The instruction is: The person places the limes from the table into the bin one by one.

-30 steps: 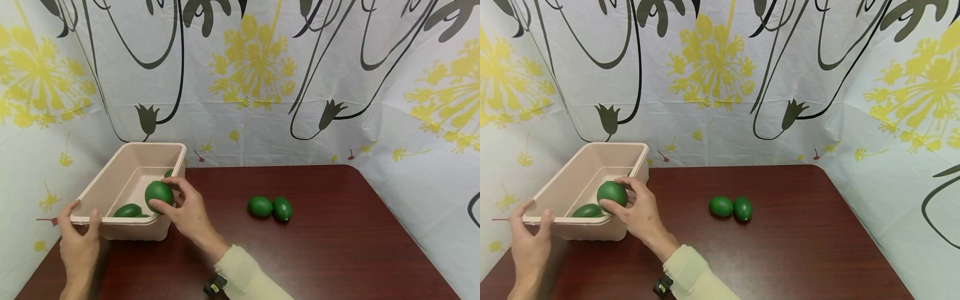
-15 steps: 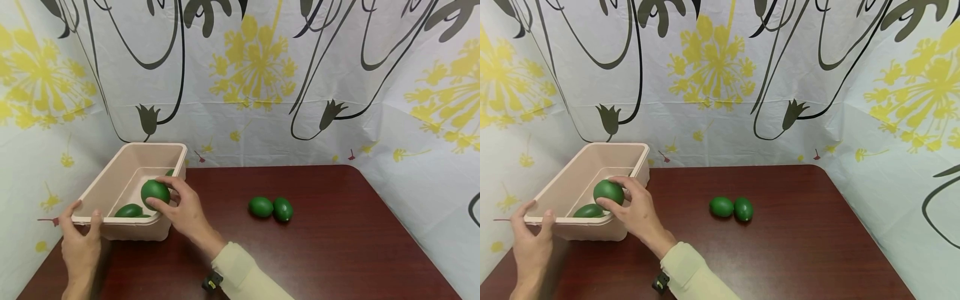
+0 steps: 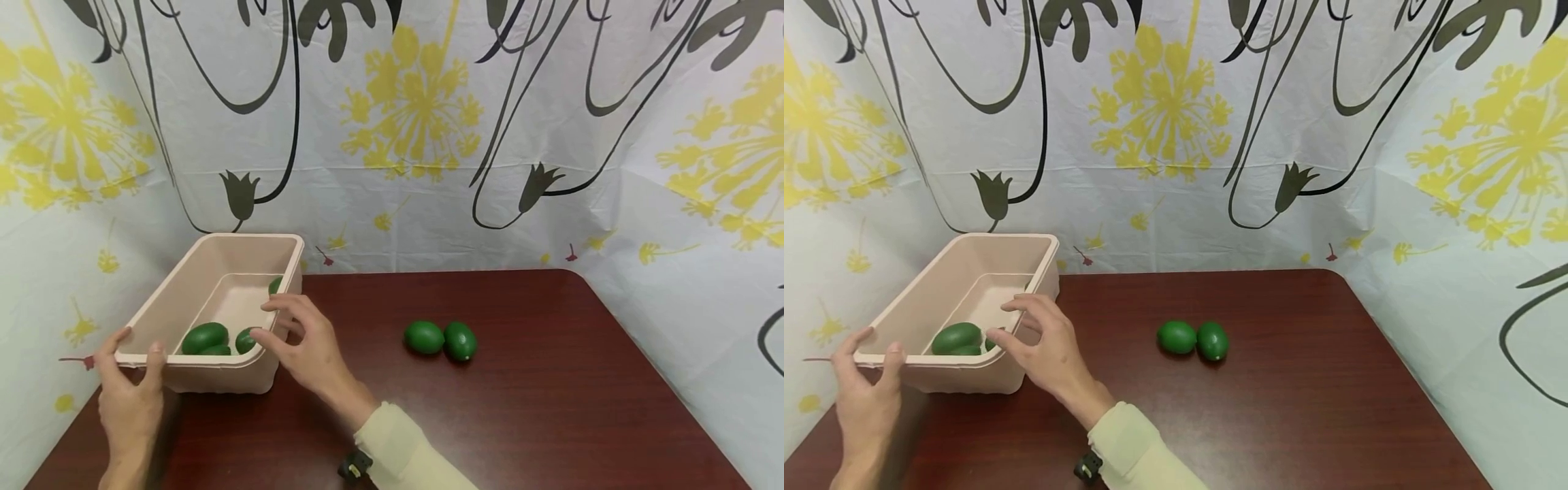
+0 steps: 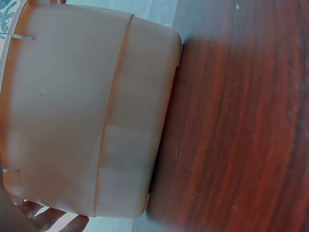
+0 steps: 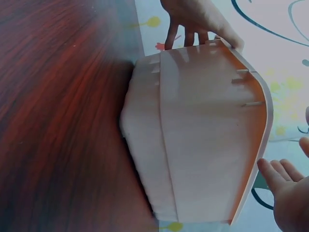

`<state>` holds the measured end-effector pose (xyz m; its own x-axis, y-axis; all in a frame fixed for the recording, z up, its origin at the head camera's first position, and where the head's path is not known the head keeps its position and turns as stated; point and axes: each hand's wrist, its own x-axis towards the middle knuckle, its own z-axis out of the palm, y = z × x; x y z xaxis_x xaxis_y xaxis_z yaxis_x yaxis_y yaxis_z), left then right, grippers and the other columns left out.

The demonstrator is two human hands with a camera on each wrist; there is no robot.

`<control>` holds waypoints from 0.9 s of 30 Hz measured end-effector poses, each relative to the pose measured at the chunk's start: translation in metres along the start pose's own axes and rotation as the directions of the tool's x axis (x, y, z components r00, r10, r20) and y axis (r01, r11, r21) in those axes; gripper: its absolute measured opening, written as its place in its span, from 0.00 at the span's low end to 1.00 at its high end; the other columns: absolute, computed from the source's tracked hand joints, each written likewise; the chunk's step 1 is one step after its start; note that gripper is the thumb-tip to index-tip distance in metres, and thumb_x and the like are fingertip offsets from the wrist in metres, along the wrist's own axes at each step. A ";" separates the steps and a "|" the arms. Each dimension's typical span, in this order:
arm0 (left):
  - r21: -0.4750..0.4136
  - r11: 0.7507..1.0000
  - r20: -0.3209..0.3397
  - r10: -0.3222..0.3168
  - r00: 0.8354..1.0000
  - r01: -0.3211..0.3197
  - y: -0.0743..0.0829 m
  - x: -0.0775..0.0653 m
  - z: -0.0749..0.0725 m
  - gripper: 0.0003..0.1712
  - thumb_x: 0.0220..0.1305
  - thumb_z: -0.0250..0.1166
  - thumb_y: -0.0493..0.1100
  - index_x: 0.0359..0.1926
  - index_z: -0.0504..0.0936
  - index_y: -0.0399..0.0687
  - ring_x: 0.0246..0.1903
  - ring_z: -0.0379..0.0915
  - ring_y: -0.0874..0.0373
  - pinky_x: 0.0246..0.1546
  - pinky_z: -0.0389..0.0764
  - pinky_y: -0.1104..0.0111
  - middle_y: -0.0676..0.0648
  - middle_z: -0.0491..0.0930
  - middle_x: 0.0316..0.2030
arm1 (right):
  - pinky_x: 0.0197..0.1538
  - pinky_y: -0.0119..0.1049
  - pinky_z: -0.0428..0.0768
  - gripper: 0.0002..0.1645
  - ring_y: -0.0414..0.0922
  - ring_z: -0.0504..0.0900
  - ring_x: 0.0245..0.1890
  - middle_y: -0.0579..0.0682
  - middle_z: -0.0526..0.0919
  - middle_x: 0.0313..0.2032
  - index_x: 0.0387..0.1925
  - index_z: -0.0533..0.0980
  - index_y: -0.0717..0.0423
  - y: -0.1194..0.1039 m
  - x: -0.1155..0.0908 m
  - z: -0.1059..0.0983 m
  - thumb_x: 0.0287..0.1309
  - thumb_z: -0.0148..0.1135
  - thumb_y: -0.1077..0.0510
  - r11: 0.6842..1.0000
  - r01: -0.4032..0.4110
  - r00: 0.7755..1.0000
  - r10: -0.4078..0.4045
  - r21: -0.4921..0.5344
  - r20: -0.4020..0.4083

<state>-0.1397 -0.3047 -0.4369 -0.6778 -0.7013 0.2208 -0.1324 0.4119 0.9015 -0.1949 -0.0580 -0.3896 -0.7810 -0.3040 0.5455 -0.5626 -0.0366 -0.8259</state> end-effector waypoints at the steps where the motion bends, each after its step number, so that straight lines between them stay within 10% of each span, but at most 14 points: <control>1: -0.001 1.000 -0.002 -0.002 1.000 0.002 0.000 0.000 0.000 0.38 0.70 0.59 0.58 0.78 0.59 0.73 0.58 0.69 0.22 0.51 0.58 0.41 0.27 0.68 0.71 | 0.62 0.35 0.82 0.20 0.46 0.81 0.59 0.54 0.80 0.59 0.56 0.81 0.56 0.001 -0.001 -0.001 0.63 0.72 0.59 1.000 0.001 1.000 -0.001 0.011 0.000; 27: -0.002 1.000 -0.006 -0.015 1.000 0.015 0.001 0.000 0.000 0.37 0.70 0.59 0.58 0.78 0.59 0.75 0.60 0.68 0.23 0.50 0.57 0.43 0.27 0.69 0.71 | 0.60 0.36 0.79 0.23 0.44 0.80 0.61 0.44 0.82 0.61 0.56 0.83 0.46 0.006 -0.022 -0.060 0.59 0.76 0.51 0.973 -0.044 0.997 0.028 -0.228 -0.073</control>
<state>-0.1394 -0.3046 -0.4362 -0.6715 -0.7109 0.2091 -0.1413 0.3999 0.9056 -0.1970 0.0061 -0.3978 -0.8142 -0.2344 0.5311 -0.5746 0.1951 -0.7948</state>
